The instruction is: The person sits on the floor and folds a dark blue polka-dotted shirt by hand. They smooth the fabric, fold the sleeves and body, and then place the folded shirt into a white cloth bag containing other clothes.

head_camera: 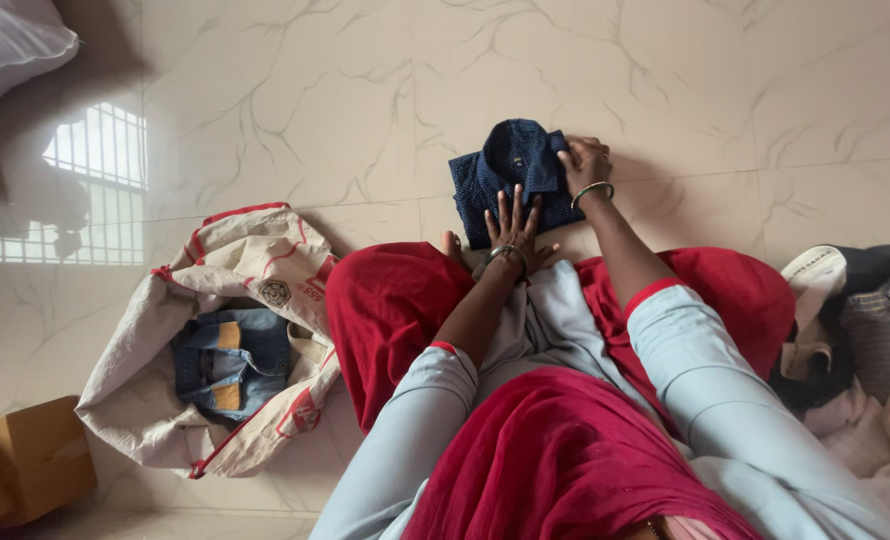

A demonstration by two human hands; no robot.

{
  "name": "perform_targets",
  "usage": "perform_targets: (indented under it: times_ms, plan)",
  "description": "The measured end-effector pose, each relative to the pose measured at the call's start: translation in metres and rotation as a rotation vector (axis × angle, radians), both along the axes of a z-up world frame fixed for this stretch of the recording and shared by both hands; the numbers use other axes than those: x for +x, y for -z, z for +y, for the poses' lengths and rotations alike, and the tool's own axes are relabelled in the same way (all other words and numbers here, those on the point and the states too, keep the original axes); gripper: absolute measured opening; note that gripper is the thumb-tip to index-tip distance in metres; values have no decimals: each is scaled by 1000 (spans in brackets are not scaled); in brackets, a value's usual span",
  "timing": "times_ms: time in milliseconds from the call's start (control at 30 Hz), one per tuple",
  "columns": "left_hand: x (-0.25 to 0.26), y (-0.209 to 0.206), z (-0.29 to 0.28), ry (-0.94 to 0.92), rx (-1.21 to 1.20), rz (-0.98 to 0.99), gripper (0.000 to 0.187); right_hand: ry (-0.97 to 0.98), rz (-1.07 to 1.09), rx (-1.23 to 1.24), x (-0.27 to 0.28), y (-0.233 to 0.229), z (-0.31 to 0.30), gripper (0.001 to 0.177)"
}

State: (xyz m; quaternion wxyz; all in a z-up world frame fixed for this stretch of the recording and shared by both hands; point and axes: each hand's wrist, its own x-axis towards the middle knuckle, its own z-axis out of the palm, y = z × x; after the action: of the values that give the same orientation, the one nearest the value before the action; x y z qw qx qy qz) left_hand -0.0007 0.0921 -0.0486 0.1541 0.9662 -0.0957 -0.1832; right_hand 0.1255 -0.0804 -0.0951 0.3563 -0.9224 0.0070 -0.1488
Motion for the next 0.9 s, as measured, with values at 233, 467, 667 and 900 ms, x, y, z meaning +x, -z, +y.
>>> perform_targets:
  times_ms: [233,467,667,900]
  plan:
    - [3,2,-7,-110,-39,61,133,173,426,-174,13,-25,7,25]
    - [4,12,-11,-149,-66,42,132,-243,40,-481,-67,-16,20,40]
    - [10,33,-11,-118,8,4,125,-469,141,-359,-95,-20,20,72]
    - [14,4,-6,-166,-36,127,138,-481,221,-467,-104,-17,7,40]
